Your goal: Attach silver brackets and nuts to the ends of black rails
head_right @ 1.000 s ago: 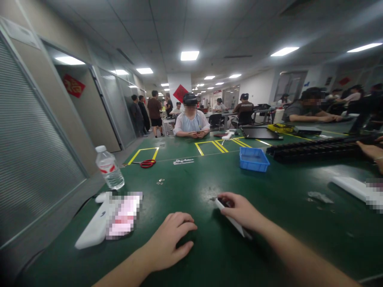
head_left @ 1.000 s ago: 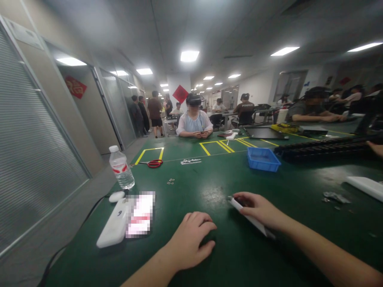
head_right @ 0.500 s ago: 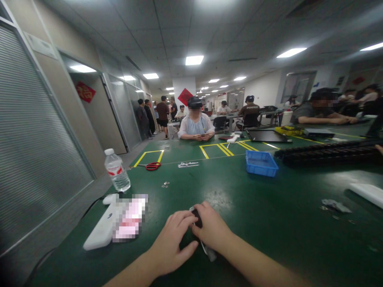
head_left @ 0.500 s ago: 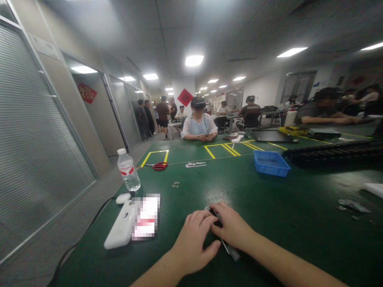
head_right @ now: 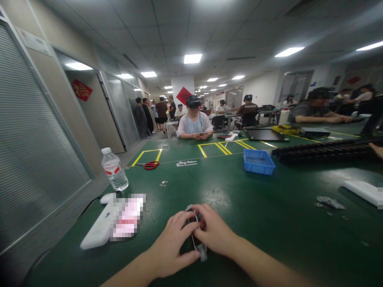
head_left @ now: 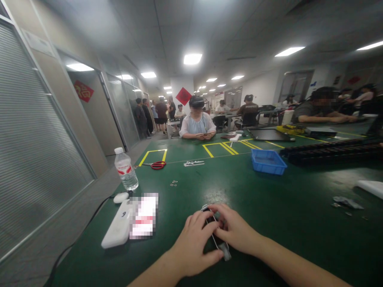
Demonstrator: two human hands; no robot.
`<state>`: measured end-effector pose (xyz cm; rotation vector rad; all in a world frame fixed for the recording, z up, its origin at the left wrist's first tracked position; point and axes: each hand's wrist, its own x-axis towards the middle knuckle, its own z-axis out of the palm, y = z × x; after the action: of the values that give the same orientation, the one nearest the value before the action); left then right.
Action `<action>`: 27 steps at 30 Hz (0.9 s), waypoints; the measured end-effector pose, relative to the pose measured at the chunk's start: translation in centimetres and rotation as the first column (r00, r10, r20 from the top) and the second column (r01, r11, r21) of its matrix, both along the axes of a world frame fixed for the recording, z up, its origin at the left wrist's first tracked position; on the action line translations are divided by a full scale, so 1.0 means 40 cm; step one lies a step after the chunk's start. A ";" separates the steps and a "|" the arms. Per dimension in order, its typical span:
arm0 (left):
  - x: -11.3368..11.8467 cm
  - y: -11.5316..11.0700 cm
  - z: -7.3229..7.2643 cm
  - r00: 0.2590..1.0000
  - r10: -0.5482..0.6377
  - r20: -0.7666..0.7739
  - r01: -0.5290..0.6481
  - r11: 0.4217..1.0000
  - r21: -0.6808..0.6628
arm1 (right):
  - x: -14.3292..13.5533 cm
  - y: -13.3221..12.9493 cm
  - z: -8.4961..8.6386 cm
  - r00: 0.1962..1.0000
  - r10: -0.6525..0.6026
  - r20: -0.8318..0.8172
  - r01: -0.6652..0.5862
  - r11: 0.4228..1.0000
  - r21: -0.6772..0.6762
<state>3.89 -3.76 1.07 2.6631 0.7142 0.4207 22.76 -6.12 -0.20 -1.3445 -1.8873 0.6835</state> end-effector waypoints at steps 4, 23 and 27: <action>-0.001 -0.001 0.009 1.000 -0.012 -0.017 0.012 1.000 -0.005 | -0.006 -0.011 0.011 0.999 0.008 -0.039 -0.010 0.999 -0.053; 0.000 -0.006 0.018 0.998 -0.022 -0.051 0.020 0.999 -0.029 | 0.533 -0.074 -0.011 0.600 -0.685 0.413 0.662 0.715 0.224; 0.003 -0.006 0.021 0.999 -0.020 -0.042 0.019 0.999 -0.031 | 0.761 -0.145 -0.060 0.376 -0.832 0.408 0.844 0.489 0.219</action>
<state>4.00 -4.02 1.93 2.6551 0.7012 0.3472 53.19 -11.92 -2.59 -2.3669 -1.1554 -0.2023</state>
